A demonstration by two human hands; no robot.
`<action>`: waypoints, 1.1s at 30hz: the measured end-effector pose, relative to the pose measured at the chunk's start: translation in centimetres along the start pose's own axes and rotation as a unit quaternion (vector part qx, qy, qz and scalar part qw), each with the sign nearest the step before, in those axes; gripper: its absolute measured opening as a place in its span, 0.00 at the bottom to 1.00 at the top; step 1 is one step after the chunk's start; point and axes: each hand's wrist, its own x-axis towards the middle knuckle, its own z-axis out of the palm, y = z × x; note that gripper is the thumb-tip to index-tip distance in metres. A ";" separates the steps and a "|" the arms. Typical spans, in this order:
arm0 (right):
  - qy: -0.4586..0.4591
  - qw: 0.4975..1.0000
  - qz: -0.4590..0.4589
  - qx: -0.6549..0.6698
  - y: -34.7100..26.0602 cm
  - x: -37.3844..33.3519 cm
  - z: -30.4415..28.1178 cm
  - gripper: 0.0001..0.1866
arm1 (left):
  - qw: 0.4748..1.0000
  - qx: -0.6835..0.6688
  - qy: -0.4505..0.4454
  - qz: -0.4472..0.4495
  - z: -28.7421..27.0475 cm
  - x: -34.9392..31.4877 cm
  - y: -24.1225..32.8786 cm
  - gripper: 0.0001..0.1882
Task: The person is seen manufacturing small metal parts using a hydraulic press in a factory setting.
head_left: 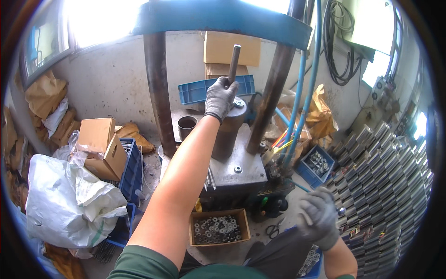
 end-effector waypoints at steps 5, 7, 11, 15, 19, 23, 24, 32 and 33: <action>-0.055 0.989 0.028 0.138 1.7 4.7 13.3 0.17 | 0.976 0.217 -0.006 -0.003 0.2 -1.0 3.4 0.20; -0.083 0.985 0.055 0.139 4.0 5.3 20.6 0.17 | 0.975 0.220 -0.011 -0.004 0.7 -1.2 3.9 0.20; -0.141 0.978 0.138 0.068 5.7 5.3 30.3 0.17 | 0.975 0.221 -0.019 0.000 1.0 -0.7 3.4 0.20; -0.196 0.968 0.155 0.038 4.1 7.6 32.0 0.14 | 0.978 0.206 -0.039 -0.007 0.3 0.0 1.8 0.18; -0.190 0.970 0.150 0.000 4.3 7.7 33.0 0.09 | 0.980 0.196 -0.043 0.015 0.4 0.1 0.8 0.16; -0.024 0.966 0.214 0.144 5.5 8.8 32.2 0.07 | 0.981 0.181 -0.061 -0.014 0.8 -0.1 1.4 0.16; 0.092 0.934 0.250 0.237 6.0 9.9 31.4 0.07 | 0.982 0.179 -0.060 -0.011 0.8 -0.1 1.7 0.16; 0.223 0.942 0.154 0.199 8.5 24.7 22.6 0.10 | 0.974 0.219 -0.062 0.001 0.1 -0.3 1.9 0.18; 0.227 0.942 0.153 0.195 9.7 25.6 23.4 0.10 | 0.973 0.220 -0.064 -0.007 0.3 -0.4 2.1 0.18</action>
